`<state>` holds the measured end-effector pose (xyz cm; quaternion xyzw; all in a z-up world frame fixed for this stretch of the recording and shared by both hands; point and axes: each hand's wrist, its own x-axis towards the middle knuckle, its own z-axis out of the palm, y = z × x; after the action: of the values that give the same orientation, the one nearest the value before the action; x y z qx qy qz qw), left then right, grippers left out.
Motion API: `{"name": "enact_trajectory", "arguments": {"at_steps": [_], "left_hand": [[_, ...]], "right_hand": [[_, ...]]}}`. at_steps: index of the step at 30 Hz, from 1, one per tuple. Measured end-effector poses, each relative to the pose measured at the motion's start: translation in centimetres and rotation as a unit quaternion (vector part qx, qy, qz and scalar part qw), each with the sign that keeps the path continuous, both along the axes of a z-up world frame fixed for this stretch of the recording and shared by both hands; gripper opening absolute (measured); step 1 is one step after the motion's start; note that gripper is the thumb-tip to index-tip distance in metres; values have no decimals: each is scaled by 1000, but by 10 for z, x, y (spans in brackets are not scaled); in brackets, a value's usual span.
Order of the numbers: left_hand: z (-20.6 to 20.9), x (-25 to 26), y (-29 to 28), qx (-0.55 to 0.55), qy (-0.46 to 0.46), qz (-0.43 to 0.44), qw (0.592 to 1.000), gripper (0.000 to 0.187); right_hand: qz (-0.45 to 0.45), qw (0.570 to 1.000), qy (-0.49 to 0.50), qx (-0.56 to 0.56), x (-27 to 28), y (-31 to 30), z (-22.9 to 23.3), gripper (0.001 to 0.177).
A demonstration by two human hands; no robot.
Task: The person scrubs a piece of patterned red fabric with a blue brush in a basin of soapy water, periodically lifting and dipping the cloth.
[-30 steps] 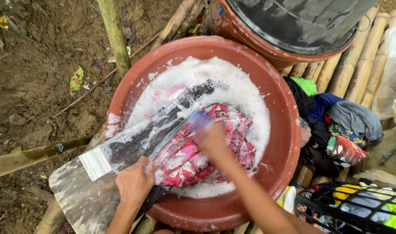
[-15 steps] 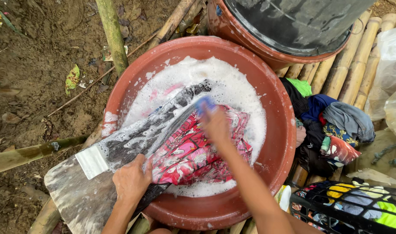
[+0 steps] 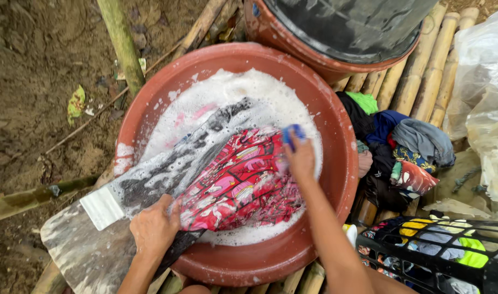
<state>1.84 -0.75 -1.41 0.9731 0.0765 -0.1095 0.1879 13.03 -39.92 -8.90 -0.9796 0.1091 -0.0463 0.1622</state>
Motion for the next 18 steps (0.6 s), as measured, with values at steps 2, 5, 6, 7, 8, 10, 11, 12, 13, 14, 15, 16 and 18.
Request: {"name": "enact_trajectory", "arguments": {"at_steps": [2,5,6,7,8,10,11,12,13,14,15,16,18], "left_hand": [[-2,9,-1,-64,-28,-28,997,23],[-28,33,-10,-384,-14,-44,922,21],[-41,48,-17,-550,85,1,831,22],[-52,63,-25,-690,180,47,699,23],[-60,76,-38,-743,174,104,638,21],[-64,100,-70,-826,155,212,499,20],[-58,104,-82,-780,235,224,536,25],[-50,103,-99,-728,311,231,565,31],[-41,103,-112,-670,385,235,590,37],[-35,104,-119,-648,398,224,610,34],[-31,105,-126,-624,411,213,629,31],[-30,108,-129,-600,422,202,649,30],[-38,110,-128,-566,395,127,713,33]], "right_hand": [[-112,962,10,250,19,-58,-21,54],[-196,728,-83,652,19,-95,-59,50],[-228,712,-85,659,14,-97,-71,43],[-259,695,-85,665,10,-96,-79,38],[-266,724,-77,632,8,-88,-85,35],[-274,792,-38,545,7,-64,-81,34],[-275,820,-16,502,6,-51,-69,33],[-272,841,1,468,5,-41,-52,32],[-269,858,9,437,8,-33,-33,32],[-260,878,17,401,8,-26,-17,32],[-253,894,22,368,8,-22,-2,32],[-246,915,29,318,8,-20,9,33],[-212,952,7,222,2,-30,20,36]]}}
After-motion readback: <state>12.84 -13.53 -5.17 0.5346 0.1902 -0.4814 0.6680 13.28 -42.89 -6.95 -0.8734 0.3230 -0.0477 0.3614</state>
